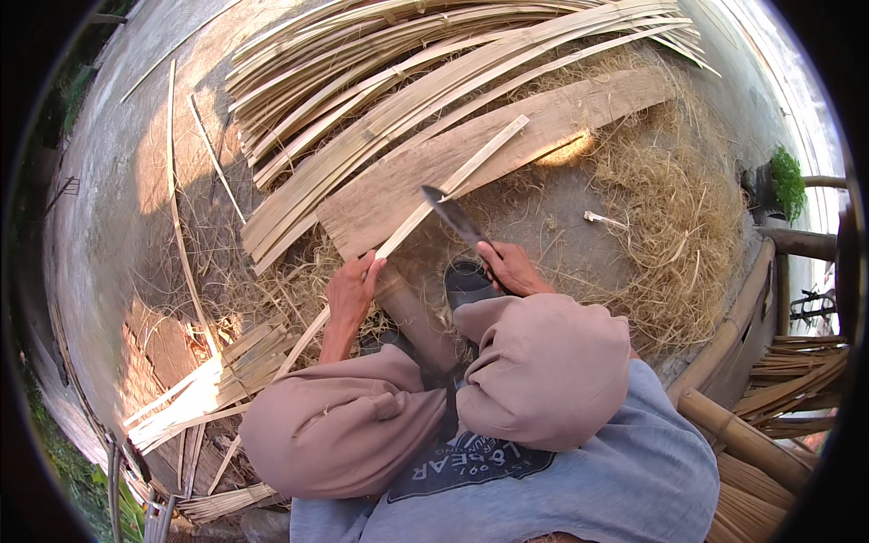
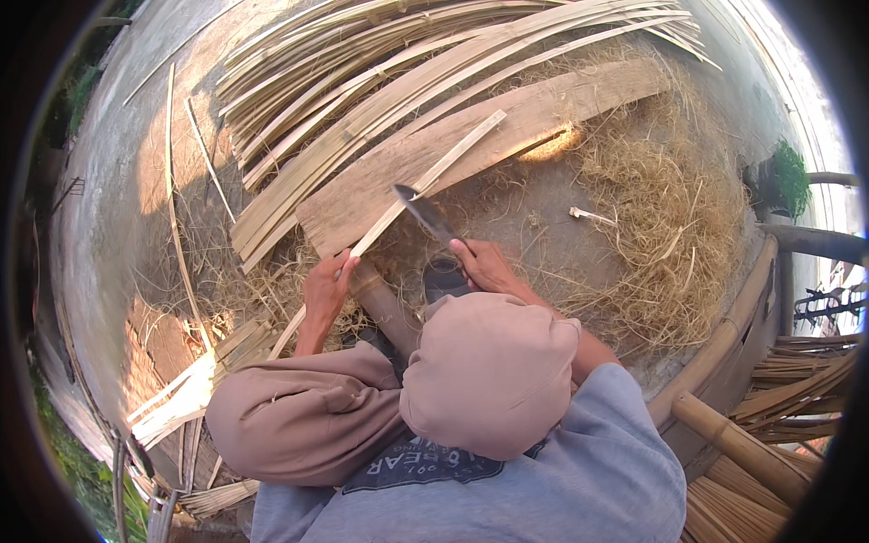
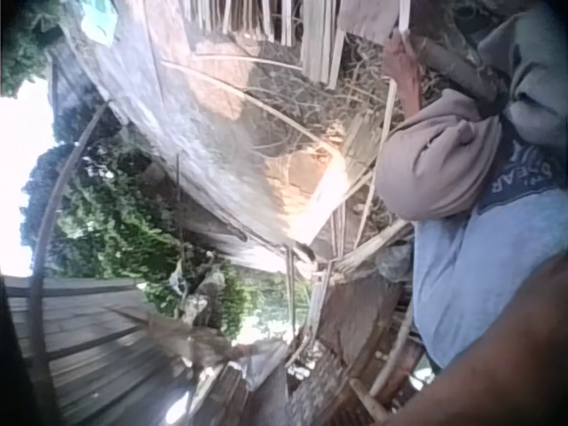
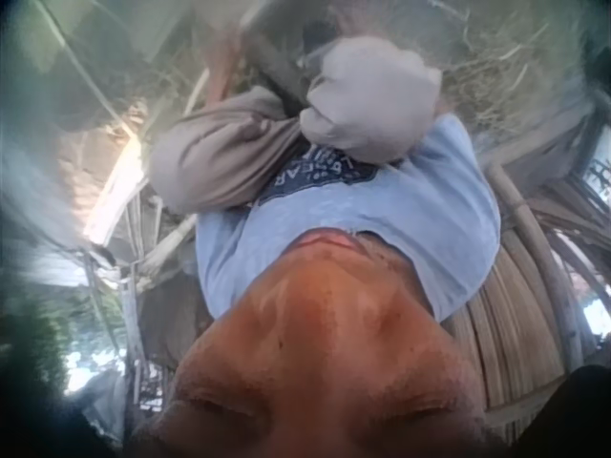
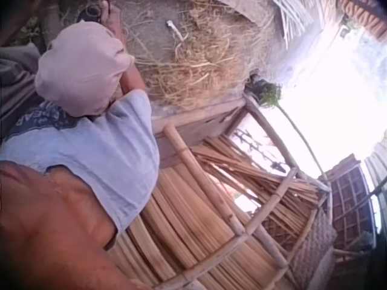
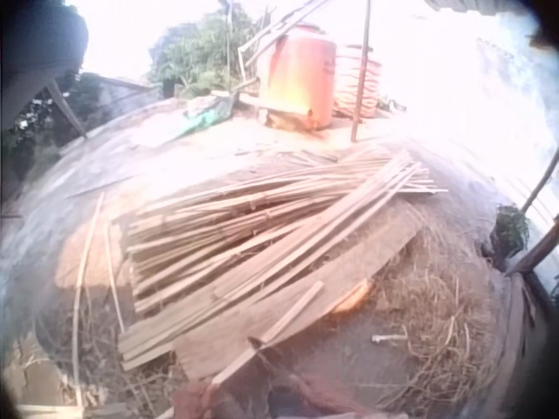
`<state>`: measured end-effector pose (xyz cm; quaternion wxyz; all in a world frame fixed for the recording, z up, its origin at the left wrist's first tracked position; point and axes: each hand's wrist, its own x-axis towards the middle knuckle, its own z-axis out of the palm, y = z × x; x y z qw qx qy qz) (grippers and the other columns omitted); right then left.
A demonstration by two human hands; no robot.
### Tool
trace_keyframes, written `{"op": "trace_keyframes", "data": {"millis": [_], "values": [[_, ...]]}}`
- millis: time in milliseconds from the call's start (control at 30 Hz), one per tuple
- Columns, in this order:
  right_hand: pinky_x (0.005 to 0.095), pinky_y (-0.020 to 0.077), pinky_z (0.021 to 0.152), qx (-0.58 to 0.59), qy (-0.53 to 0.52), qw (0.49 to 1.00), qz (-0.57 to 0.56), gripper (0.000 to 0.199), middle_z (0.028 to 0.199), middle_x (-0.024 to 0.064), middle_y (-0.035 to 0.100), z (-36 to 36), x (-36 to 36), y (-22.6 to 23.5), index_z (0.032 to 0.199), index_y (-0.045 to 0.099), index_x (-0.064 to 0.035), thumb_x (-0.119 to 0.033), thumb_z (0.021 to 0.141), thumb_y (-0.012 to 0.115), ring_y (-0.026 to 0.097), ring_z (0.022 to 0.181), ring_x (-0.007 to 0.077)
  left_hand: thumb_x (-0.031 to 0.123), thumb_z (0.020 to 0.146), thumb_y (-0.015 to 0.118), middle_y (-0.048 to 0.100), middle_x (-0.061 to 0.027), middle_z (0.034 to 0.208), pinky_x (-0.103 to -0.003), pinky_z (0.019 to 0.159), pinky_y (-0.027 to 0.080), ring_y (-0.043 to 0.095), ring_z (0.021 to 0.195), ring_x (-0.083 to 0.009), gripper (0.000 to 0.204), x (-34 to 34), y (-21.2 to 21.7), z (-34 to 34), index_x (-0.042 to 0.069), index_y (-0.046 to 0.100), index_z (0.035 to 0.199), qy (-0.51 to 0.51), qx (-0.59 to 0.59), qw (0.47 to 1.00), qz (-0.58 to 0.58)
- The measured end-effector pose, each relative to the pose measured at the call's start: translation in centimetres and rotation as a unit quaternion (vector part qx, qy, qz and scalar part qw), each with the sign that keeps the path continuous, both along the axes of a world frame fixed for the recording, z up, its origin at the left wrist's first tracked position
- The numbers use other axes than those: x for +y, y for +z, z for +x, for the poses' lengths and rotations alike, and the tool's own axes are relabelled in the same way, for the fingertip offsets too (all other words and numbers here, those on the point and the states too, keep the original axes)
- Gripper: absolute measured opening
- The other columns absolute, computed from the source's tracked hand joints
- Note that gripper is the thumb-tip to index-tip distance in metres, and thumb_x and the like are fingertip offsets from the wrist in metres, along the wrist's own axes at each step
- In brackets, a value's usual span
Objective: The person sits on the ground and uses a knife to split long bamboo strips into thinner slivers on a wooden plank. They repeatedly position each strip, split it with the knife, and place the finished slivers into a growing pile nearby.
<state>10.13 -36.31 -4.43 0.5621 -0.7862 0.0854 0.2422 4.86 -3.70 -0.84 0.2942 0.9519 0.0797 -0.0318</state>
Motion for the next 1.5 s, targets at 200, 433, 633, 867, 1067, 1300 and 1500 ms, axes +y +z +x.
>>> {"op": "trace_keyframes", "data": {"millis": [200,433,633,867,1067,1300,1500], "values": [[0.0311,0.0482,0.045,0.061,-0.103,0.992,0.038,0.052,0.065,0.0035,0.059,1.2,-0.5,-0.1,0.086,0.062,-0.0019,-0.048,0.107,0.051,0.059,0.049,0.0136,0.042,0.096,0.071,0.066,-0.0173,0.074,-0.043,0.064,0.048,0.065,0.069,-0.0349,0.034,0.1,-0.3,-0.3,0.010,0.076,0.106,0.024,0.016,0.999,-0.044],[0.0313,0.0484,0.045,0.023,-0.047,0.998,-0.028,0.055,0.062,0.0019,0.055,4.6,-3.3,2.7,0.082,0.059,-0.0011,-0.050,0.106,0.053,0.058,0.048,0.0127,0.037,0.100,0.066,0.060,-0.0209,0.066,-0.051,0.057,0.044,0.061,0.064,-0.0443,0.033,-1.3,-0.6,-0.8,0.007,0.057,0.092,-0.005,-0.003,1.000,-0.015],[0.0308,0.0465,0.045,0.045,-0.062,0.997,0.015,0.054,0.061,0.0023,0.055,3.9,-3.0,2.2,0.079,0.058,-0.0024,-0.048,0.107,0.053,0.057,0.048,0.0122,0.038,0.101,0.064,0.065,-0.0219,0.069,-0.054,0.059,0.045,0.064,0.069,-0.0473,0.029,-1.0,-0.8,-0.8,0.010,0.055,0.096,-0.010,0.018,1.000,-0.022],[0.0315,0.0469,0.045,0.029,-0.039,0.999,0.008,0.051,0.060,0.0021,0.055,3.2,-1.0,2.0,0.078,0.057,-0.0026,-0.044,0.108,0.053,0.056,0.048,0.0115,0.038,0.101,0.064,0.065,-0.0210,0.071,-0.054,0.059,0.046,0.064,0.069,-0.0471,0.030,-0.8,-0.4,-0.9,0.010,0.056,0.096,-0.003,0.028,0.999,-0.022],[0.0304,0.0467,0.044,-0.001,0.028,0.998,-0.051,0.052,0.060,0.0026,0.056,2.8,-1.9,2.8,0.078,0.057,-0.0024,-0.044,0.108,0.051,0.056,0.048,0.0110,0.037,0.101,0.064,0.066,-0.0204,0.072,-0.053,0.059,0.046,0.064,0.069,-0.0467,0.029,-0.7,-0.9,-0.9,0.010,0.056,0.095,0.005,0.026,0.999,-0.028],[0.0325,0.0473,0.047,0.016,-0.023,0.999,-0.027,0.054,0.062,0.0038,0.056,2.8,-3.0,1.4,0.079,0.056,-0.0014,-0.047,0.108,0.051,0.056,0.049,0.0128,0.036,0.101,0.065,0.066,-0.0208,0.074,-0.053,0.060,0.046,0.064,0.071,-0.0475,0.029,-1.0,-0.6,-0.8,0.009,0.055,0.094,0.005,0.032,0.999,-0.032],[0.0312,0.0484,0.047,0.003,0.103,0.992,-0.073,0.054,0.062,0.0035,0.057,2.6,-2.0,3.1,0.080,0.058,-0.0024,-0.049,0.108,0.051,0.058,0.050,0.0118,0.035,0.100,0.067,0.063,-0.0208,0.071,-0.049,0.059,0.044,0.061,0.066,-0.0441,0.033,-0.4,-1.1,-0.6,0.005,0.057,0.092,-0.001,0.002,0.999,-0.035]]}}
